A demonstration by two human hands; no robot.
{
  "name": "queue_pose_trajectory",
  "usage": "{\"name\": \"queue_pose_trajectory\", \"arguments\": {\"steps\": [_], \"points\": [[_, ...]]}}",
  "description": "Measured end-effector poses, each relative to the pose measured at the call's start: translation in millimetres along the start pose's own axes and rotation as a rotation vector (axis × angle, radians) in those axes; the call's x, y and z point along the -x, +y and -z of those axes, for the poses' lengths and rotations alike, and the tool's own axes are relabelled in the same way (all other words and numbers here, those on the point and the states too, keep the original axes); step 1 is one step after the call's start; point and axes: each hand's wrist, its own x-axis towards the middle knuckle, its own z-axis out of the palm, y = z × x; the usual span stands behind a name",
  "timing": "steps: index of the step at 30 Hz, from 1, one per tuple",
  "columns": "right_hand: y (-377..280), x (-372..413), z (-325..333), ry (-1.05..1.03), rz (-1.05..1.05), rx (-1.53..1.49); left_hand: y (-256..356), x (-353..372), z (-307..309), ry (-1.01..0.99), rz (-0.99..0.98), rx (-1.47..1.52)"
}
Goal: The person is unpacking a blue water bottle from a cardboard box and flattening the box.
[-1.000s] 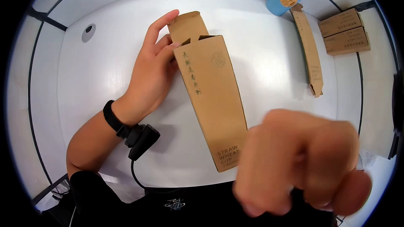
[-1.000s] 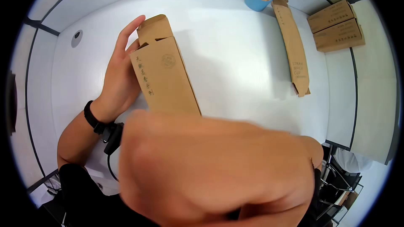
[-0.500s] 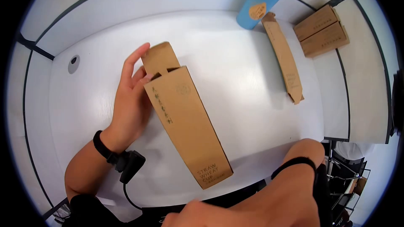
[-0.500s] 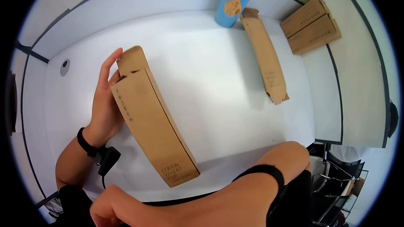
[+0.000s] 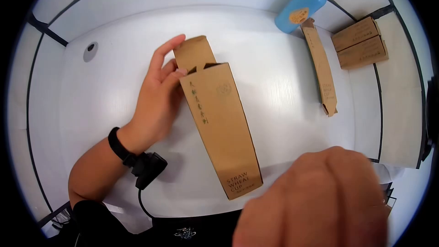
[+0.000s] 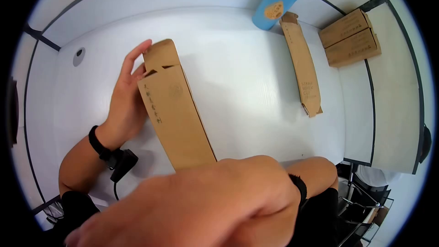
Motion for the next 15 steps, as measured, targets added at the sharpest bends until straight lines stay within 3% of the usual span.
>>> {"name": "queue_pose_trajectory", "arguments": {"steps": [4, 15], "points": [[-18, 6, 4, -0.043, 0.065, -0.005, 1, -1, 0, -0.015, 0.013, -0.025], [23, 6, -2, -0.083, 0.149, -0.135, -1, -1, 0, -0.042, -0.009, -0.013]]}}
